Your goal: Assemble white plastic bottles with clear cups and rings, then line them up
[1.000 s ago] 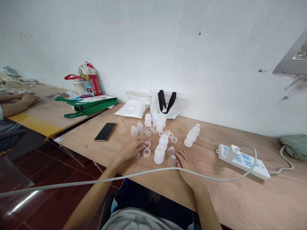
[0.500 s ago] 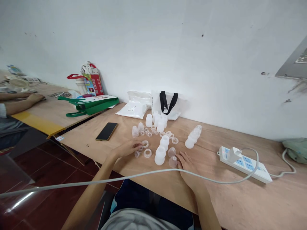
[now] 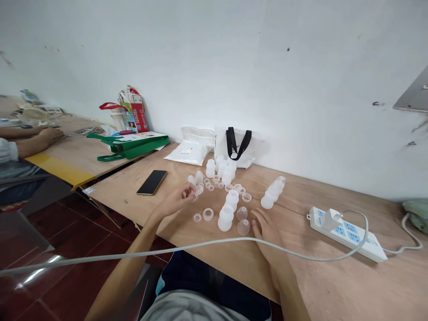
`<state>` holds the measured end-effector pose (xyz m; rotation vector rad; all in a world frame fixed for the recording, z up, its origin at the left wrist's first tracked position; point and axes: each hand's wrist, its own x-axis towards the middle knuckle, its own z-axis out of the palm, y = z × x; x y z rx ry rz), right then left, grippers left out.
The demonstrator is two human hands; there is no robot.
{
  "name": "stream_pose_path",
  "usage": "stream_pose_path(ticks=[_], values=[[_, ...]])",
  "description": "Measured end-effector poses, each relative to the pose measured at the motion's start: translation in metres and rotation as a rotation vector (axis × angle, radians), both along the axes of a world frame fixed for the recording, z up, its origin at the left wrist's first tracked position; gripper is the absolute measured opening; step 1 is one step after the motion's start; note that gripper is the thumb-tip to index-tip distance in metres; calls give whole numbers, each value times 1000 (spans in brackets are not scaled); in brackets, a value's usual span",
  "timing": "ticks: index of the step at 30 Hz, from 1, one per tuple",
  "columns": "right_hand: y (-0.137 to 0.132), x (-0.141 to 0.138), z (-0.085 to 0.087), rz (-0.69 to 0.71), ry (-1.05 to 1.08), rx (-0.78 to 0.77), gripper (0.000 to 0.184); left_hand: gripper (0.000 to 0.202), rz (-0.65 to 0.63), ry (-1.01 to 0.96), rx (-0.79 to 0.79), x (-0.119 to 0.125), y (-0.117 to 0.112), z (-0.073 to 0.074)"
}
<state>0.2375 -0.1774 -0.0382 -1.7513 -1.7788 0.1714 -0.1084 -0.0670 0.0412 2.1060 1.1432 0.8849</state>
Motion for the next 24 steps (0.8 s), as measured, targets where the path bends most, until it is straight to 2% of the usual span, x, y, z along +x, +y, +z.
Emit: stream_pose_path(ticks=[4,7,9,12,14,19,24], values=[[-10,-22,47,-95,147,270,38,14,-33,-257,-58,2,-12,15],[-22,-49,81,-59,200,390,30,16,-116,-475,-150,9,-21,22],[-31,-67,93,3,215,414,27,18,-192,-571,-262,17,-29,25],[-43,-89,98,173,217,343,28,21,-310,-640,-459,32,-45,28],[-48,-99,96,237,232,310,30,22,-358,-652,-523,43,-59,31],[-51,-111,92,260,221,289,36,23,-469,-627,-518,65,-82,28],[-46,-112,89,255,225,388,36,31,-553,-689,-541,75,-83,15]])
